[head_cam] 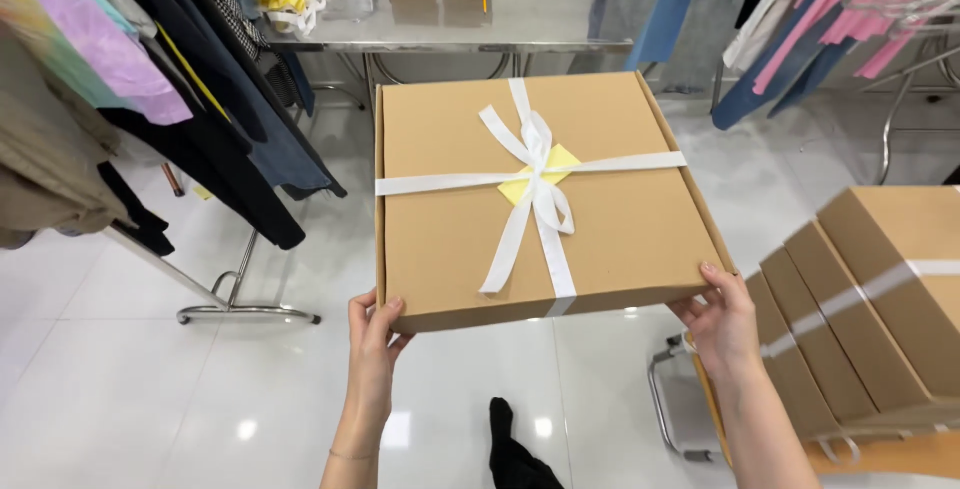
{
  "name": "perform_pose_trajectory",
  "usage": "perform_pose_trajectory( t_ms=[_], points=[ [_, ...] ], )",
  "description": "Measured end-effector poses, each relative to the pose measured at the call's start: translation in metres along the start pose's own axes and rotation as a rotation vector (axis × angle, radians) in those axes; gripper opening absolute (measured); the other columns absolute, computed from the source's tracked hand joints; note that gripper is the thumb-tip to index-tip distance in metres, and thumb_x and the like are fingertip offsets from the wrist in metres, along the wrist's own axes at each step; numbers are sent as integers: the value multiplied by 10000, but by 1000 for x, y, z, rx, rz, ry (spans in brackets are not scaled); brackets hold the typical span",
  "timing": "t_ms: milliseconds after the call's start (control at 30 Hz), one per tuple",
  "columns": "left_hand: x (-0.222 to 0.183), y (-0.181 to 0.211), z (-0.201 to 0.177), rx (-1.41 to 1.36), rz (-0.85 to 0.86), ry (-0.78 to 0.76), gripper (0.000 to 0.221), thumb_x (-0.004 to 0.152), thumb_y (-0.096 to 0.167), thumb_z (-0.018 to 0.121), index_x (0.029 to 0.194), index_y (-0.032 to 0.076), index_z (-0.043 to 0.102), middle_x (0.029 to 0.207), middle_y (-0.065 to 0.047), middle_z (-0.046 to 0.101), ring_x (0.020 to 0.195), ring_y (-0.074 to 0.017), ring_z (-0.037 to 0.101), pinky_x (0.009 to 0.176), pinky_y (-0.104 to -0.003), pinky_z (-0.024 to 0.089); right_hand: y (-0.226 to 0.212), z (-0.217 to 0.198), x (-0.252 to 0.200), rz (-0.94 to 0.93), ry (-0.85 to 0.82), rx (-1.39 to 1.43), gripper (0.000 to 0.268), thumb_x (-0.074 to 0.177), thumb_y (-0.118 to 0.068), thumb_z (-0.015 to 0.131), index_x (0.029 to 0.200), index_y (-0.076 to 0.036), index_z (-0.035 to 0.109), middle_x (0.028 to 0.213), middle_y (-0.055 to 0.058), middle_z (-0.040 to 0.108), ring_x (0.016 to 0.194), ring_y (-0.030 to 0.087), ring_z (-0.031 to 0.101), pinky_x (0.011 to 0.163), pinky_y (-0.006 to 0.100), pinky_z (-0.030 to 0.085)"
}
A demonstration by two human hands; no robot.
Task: Stacking gift boxes and removing the white ribbon from one of them
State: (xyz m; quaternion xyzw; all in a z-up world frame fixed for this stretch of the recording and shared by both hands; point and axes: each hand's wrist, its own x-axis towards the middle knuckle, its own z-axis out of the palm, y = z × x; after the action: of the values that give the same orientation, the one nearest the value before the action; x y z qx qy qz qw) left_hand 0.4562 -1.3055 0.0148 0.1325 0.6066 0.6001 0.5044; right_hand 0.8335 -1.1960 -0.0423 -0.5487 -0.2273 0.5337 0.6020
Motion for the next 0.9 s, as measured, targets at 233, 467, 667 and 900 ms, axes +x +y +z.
perform_pose_trajectory(
  t_ms=[233,467,667,900],
  points=[
    [-84,-44,-6,-38,-56,1,440,897,233,580,1294,99,445,1329,-92,567,1132,-218,582,1056,-435,529,-2,-98,-55,-21,-6,-17,272,905,-249,659,1110,-195,489,1130,54,669,932,249,643,736,399,533],
    [-139,-80,39,-29,-76,-47,404,905,231,568,1270,114,442,1306,-88,580,1097,-203,558,1041,-418,506,-31,-180,-74,-18,49,20,276,880,-246,670,1103,-195,517,1108,58,650,935,271,634,789,406,533],
    [-181,-131,119,-16,-63,-117,369,912,237,573,1235,120,439,1274,-77,578,1075,-192,545,1002,-408,499,-68,-291,-48,-70,98,44,243,877,-253,684,1059,-237,524,1114,12,681,917,249,656,741,373,525],
    [-263,-211,240,22,-109,-170,380,912,226,580,1259,98,489,1214,-108,615,1056,-198,583,1044,-418,540,-144,-439,-24,-88,188,8,216,889,-278,671,1070,-207,578,1093,18,665,947,245,645,877,393,555]
  ],
)
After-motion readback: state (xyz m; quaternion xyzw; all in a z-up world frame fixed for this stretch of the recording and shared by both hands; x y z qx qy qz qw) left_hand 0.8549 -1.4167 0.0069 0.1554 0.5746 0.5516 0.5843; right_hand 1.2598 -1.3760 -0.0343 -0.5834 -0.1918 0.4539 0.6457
